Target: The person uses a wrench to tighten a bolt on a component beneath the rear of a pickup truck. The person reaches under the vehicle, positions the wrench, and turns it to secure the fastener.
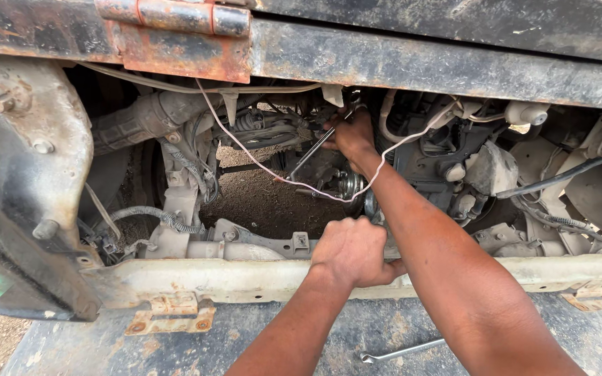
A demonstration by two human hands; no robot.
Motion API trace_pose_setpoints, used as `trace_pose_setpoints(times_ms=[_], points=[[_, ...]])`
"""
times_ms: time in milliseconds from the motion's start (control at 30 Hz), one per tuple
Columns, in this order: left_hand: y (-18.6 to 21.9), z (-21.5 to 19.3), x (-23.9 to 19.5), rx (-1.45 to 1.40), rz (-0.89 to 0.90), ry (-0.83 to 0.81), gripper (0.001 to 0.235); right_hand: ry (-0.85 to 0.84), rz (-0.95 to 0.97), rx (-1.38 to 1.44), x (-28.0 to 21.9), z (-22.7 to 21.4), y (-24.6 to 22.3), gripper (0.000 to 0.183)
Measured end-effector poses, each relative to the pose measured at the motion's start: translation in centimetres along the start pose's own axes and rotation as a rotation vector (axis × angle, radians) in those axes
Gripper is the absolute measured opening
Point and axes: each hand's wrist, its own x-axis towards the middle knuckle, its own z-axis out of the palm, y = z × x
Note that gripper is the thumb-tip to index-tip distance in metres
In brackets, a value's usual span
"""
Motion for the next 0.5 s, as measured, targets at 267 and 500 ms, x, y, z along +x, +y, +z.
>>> trace_pose_setpoints(times_ms=[267, 500], points=[[-0.9, 0.5, -0.1, 0.008, 0.066, 0.085, 0.049, 0.070, -0.297, -0.720, 0.7, 0.7, 2.5, 0.022], [-0.3, -0.1, 0.0, 0.001, 0.029, 0.042, 0.057, 0.139, -0.473, -0.907, 1.6, -0.4, 1.6, 0.023]])
